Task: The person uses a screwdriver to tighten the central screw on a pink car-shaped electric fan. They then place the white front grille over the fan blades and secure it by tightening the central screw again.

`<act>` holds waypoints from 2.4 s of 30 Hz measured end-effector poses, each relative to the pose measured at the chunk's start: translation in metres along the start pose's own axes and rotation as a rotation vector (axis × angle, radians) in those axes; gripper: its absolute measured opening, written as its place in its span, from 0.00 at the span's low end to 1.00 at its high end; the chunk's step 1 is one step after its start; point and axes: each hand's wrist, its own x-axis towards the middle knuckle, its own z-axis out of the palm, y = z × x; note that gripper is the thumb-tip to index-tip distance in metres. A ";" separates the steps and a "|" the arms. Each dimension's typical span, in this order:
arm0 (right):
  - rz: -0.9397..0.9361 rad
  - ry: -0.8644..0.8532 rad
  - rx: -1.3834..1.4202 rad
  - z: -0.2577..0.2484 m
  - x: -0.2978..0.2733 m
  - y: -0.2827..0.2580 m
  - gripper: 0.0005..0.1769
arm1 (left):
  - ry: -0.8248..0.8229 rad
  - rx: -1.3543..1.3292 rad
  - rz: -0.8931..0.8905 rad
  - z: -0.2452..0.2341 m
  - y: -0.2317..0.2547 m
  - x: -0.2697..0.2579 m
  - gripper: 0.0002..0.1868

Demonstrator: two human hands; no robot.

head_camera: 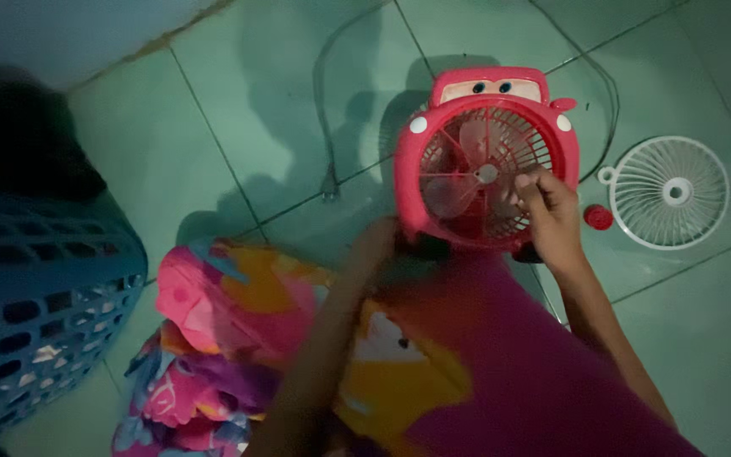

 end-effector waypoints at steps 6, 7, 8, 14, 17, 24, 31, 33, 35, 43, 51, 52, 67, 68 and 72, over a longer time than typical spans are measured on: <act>0.003 -0.071 0.029 -0.005 -0.003 0.007 0.19 | -0.081 -0.138 0.014 -0.114 0.001 -0.005 0.09; 0.023 -0.080 0.053 -0.007 -0.002 0.010 0.17 | -0.068 -0.190 -0.057 -0.132 0.007 -0.011 0.10; 0.043 -0.090 0.080 -0.005 -0.002 0.012 0.16 | -0.031 -0.100 -0.094 -0.149 0.014 -0.014 0.11; 0.059 -0.269 0.061 0.018 -0.003 0.016 0.10 | 0.148 -0.055 0.061 -0.195 0.065 -0.014 0.17; -0.025 -0.373 0.063 0.025 -0.004 0.002 0.24 | 0.126 -0.279 0.227 -0.174 0.095 -0.004 0.20; 0.102 -0.177 0.171 0.016 -0.011 -0.002 0.19 | 0.176 -0.479 0.655 -0.111 0.159 0.014 0.17; 0.007 0.388 0.143 -0.031 -0.007 0.013 0.12 | 0.379 -0.491 0.212 -0.116 0.122 0.030 0.16; 0.017 0.439 0.210 -0.044 -0.001 0.005 0.14 | 0.486 -0.439 0.181 -0.113 0.099 0.042 0.23; 0.029 0.465 0.059 -0.045 0.006 -0.001 0.15 | 0.601 -0.297 0.268 -0.100 0.082 0.056 0.29; -0.072 0.209 -0.191 -0.031 0.023 -0.029 0.12 | 0.430 -0.364 0.236 -0.068 0.076 0.050 0.39; -0.222 0.146 -0.551 -0.026 0.035 -0.044 0.16 | 0.450 -0.351 0.231 -0.075 0.087 0.058 0.47; -0.223 0.142 -0.539 -0.025 0.036 -0.046 0.16 | 0.442 -0.347 0.229 -0.075 0.086 0.058 0.48; -0.384 0.124 -0.594 -0.016 0.043 -0.052 0.14 | 0.420 -0.361 0.299 -0.075 0.083 0.051 0.48; -0.385 0.113 -0.563 -0.015 0.043 -0.051 0.14 | 0.424 -0.344 0.318 -0.076 0.085 0.050 0.48; -0.380 0.114 -0.596 -0.013 0.045 -0.051 0.14 | 0.399 -0.425 0.234 -0.079 0.089 0.048 0.43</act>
